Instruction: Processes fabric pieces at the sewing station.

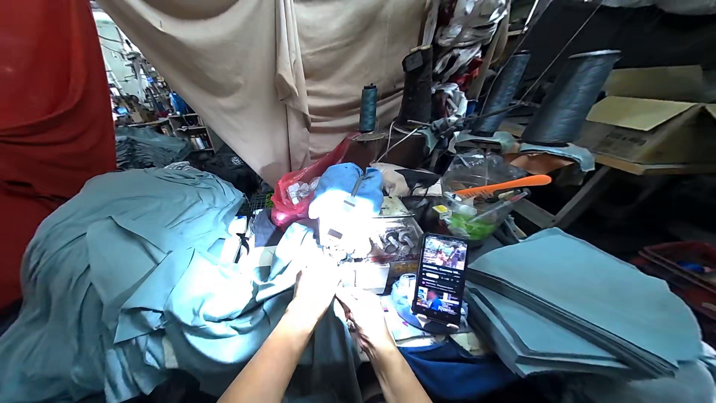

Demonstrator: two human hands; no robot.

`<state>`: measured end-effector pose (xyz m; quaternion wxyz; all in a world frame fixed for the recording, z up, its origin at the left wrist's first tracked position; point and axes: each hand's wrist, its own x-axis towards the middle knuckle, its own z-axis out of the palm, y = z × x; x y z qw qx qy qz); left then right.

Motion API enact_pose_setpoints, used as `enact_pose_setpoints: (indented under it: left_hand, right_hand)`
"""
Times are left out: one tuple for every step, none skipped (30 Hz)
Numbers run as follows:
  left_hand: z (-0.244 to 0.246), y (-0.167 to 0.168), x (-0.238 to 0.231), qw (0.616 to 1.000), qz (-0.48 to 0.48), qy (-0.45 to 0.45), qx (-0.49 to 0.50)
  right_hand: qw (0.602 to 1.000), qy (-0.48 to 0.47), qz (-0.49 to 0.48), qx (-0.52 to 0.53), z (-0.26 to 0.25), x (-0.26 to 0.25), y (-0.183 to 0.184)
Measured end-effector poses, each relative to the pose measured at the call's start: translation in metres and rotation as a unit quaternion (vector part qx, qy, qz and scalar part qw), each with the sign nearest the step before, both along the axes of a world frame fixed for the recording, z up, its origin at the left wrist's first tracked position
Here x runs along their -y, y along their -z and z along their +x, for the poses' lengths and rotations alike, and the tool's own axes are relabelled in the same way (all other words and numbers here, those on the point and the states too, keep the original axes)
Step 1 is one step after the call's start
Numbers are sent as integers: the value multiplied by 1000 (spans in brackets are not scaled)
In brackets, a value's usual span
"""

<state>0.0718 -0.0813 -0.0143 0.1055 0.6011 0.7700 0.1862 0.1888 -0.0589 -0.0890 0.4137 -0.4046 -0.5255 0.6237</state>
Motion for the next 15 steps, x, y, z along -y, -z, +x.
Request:
enact_pose_setpoints:
  left_hand:
    - [-2,0,10,1000,25,3,0]
    - [-8,8,21,996,86,13,-13]
    - [-15,19,34,987,157,26,-34]
    - [-23,31,46,972,227,36,-56]
    - [-30,42,59,959,273,41,-69]
    - [-36,52,71,952,295,43,-67]
    - [-42,61,81,948,310,42,-57]
    - [-46,69,88,943,329,40,-40]
    - [-49,77,94,935,351,39,-19]
    - [-48,84,98,927,373,41,5]
    - [-44,89,102,919,391,49,30]
    - [-39,92,103,911,404,64,55]
    - [-32,95,104,904,415,79,72]
    - [-25,97,104,899,421,94,79]
    - [-19,99,103,896,424,108,79]
  right_hand:
    - [1000,-2,11,11,5,4,3]
    - [999,-3,25,20,13,11,5]
    - [999,-1,39,17,21,18,8]
    - [999,1,45,4,29,26,12]
    - [999,3,45,-15,36,33,18]
    - [999,3,42,-31,43,39,23]
    - [998,0,42,-39,49,43,27]
    - [998,-6,46,-44,53,47,29]
    - [998,-15,48,-47,56,49,30]
    - [998,-25,43,-50,58,52,30]
    - [997,-37,34,-54,59,53,29]
    - [997,-45,23,-63,58,54,28]
    - [996,-50,7,-75,56,56,26]
    - [995,-54,-9,-87,54,58,23]
    - [993,-59,-20,-98,51,59,21]
